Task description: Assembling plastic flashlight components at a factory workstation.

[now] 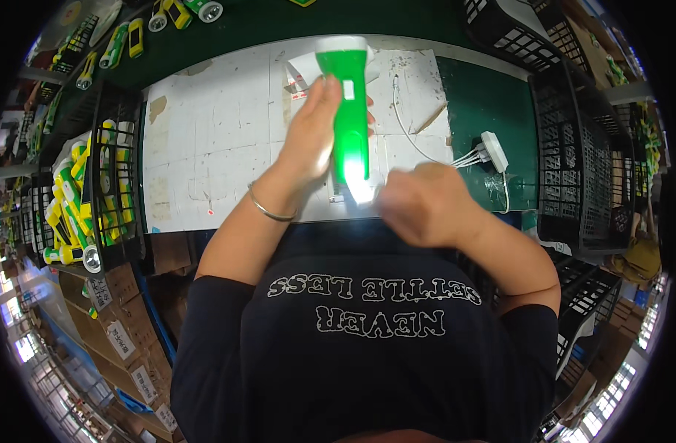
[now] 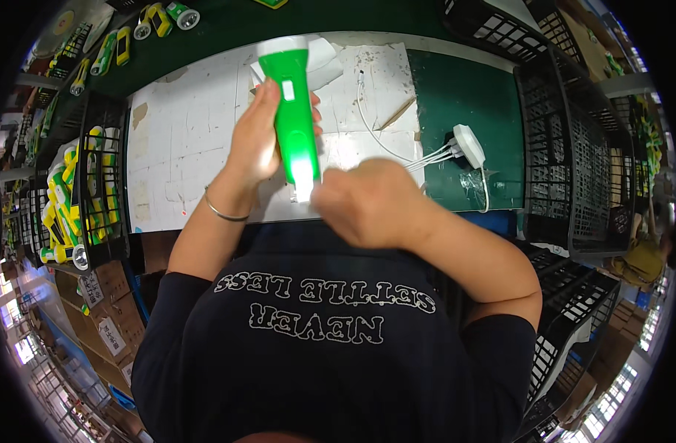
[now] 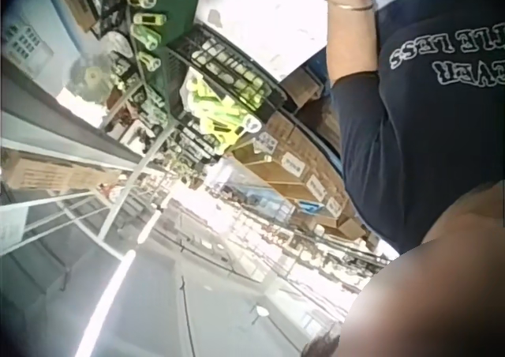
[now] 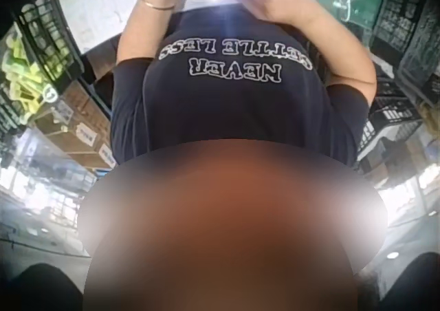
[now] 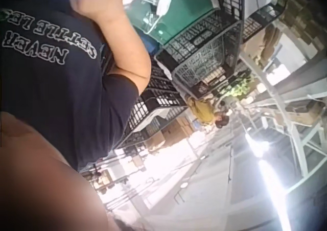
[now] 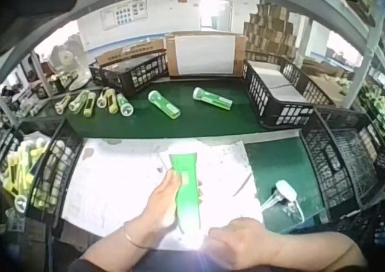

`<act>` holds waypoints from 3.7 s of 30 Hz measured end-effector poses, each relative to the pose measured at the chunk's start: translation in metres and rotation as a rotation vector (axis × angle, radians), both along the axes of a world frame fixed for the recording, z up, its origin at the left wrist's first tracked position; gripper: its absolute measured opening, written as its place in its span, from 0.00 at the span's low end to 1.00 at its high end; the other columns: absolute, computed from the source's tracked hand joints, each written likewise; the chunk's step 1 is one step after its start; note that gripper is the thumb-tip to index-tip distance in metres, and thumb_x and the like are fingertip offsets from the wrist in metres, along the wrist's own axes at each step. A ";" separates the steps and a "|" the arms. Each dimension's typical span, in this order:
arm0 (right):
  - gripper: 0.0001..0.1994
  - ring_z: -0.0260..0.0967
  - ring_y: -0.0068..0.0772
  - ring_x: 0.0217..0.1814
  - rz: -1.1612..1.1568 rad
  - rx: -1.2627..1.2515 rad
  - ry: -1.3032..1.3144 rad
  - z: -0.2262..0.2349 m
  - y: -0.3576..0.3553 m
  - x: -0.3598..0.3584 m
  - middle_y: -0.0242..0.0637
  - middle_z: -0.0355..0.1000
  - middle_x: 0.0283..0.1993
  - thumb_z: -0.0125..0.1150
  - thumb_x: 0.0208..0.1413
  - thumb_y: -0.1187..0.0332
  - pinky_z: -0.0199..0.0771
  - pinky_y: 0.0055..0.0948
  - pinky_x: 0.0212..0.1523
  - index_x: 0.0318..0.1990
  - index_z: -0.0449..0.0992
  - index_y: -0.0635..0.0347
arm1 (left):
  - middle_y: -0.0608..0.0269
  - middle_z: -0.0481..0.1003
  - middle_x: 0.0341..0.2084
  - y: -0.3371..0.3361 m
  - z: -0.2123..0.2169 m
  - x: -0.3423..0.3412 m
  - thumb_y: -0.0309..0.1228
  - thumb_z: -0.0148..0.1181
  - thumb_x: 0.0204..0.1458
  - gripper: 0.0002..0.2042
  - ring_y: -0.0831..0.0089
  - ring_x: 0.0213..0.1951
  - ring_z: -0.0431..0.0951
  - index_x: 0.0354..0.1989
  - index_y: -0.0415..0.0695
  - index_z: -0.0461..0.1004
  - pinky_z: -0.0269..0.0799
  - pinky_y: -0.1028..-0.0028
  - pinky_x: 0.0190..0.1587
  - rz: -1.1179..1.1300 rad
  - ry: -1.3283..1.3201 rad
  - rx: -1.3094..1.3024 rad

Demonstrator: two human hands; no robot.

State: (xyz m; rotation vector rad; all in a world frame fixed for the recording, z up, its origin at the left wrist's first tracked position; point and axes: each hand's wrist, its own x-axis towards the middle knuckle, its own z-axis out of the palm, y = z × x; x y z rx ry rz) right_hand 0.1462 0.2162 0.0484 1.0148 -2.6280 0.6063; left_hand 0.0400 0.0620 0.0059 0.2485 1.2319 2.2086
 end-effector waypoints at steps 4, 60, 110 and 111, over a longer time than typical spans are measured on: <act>0.11 0.59 0.32 0.16 0.118 -0.079 -0.079 -0.010 -0.011 0.010 0.31 0.60 0.19 0.66 0.38 0.65 0.57 0.28 0.15 0.21 0.66 0.53 | 0.56 0.69 0.35 -0.009 -0.002 -0.011 0.49 0.39 0.59 0.21 0.70 0.33 0.73 0.48 0.44 0.60 0.73 0.69 0.36 -0.023 -0.067 0.071; 0.14 0.72 0.42 0.36 -0.929 -0.125 -0.481 -0.076 0.051 -0.120 0.42 0.73 0.30 0.58 0.45 0.58 0.70 0.36 0.37 0.33 0.73 0.61 | 0.51 0.70 0.41 -0.030 -0.025 -0.005 0.37 0.64 0.44 0.32 0.66 0.42 0.72 0.54 0.36 0.56 0.68 0.71 0.45 -0.018 0.435 -0.708; 0.24 0.67 0.33 0.26 -0.538 -0.640 -0.490 -0.023 0.032 -0.092 0.39 0.68 0.21 0.45 0.56 0.48 0.64 0.28 0.30 0.33 0.74 0.63 | 0.56 0.71 0.37 -0.004 -0.004 0.013 0.35 0.52 0.55 0.23 0.72 0.37 0.74 0.56 0.41 0.57 0.72 0.75 0.36 -0.271 0.013 -0.188; 0.24 0.67 0.32 0.27 -0.539 -0.833 -0.447 -0.029 0.039 -0.092 0.38 0.69 0.22 0.44 0.57 0.48 0.64 0.27 0.31 0.35 0.74 0.63 | 0.57 0.71 0.35 -0.003 0.003 0.013 0.36 0.49 0.57 0.19 0.71 0.34 0.75 0.54 0.41 0.58 0.73 0.74 0.34 -0.260 -0.142 -0.090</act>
